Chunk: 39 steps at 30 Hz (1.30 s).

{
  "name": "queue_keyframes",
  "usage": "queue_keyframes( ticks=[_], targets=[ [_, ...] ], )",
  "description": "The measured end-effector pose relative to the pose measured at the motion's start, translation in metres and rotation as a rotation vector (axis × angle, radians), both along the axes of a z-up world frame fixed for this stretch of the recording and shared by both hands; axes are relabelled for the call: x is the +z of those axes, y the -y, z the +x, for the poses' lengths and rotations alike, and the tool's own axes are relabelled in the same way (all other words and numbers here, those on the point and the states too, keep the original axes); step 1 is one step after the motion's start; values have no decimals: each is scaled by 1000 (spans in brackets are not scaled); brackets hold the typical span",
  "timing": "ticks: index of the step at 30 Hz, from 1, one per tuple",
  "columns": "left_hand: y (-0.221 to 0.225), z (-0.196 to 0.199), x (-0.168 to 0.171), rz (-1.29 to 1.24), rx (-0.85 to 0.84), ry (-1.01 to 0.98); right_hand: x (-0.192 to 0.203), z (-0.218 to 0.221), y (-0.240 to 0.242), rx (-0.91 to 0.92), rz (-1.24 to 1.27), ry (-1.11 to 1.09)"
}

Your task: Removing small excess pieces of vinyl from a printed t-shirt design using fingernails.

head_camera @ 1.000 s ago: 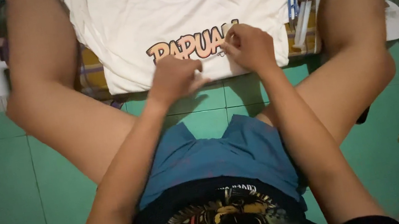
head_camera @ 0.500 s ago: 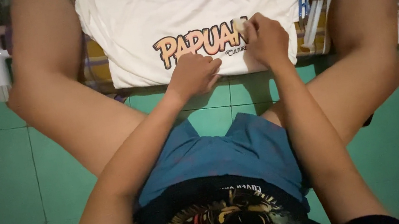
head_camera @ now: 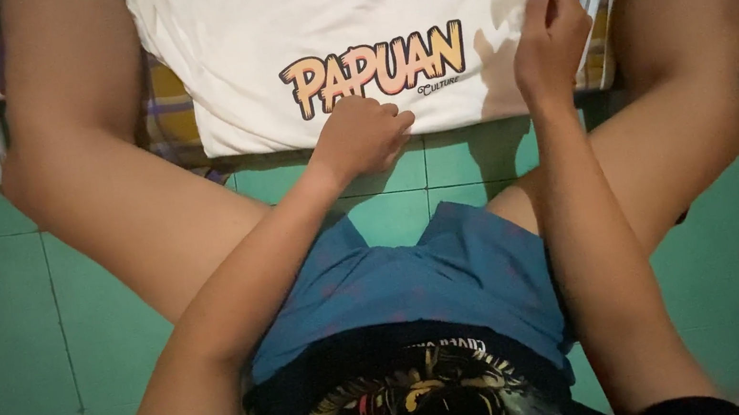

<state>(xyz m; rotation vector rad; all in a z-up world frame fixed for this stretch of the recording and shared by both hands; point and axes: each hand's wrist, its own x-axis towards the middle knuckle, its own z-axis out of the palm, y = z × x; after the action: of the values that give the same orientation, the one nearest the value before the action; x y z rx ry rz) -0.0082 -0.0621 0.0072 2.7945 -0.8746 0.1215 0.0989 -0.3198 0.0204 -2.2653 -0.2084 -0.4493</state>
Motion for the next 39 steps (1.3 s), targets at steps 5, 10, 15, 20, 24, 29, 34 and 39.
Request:
queue_keyframes(
  ticks=[5, 10, 15, 20, 24, 29, 34, 39],
  targets=[
    [8, -3, 8, -151, 3, 108, 8, -8, -5, 70, 43, -23],
    [36, 23, 32, -411, 116, 257, 5, 0, -6, -10, 291, -363],
    [65, 53, 5, -232, 366, 106, 17, 1, -4, -68, 955, -593],
    [64, 49, -3, -94, 363, 25, 14, 5, 10, -162, 1138, -586],
    [66, 50, -5, -60, 354, -7, 23, 5, 11, -139, 1033, -552],
    [60, 51, -6, -65, 308, -2, 10, 12, 13, -127, 1172, -602],
    [54, 51, -20, -255, 243, 65, 9, 11, 12, -74, 1119, -590],
    [53, 45, -1, -164, 176, 199, 12, 10, 11, -73, 1071, -587]
  ],
)
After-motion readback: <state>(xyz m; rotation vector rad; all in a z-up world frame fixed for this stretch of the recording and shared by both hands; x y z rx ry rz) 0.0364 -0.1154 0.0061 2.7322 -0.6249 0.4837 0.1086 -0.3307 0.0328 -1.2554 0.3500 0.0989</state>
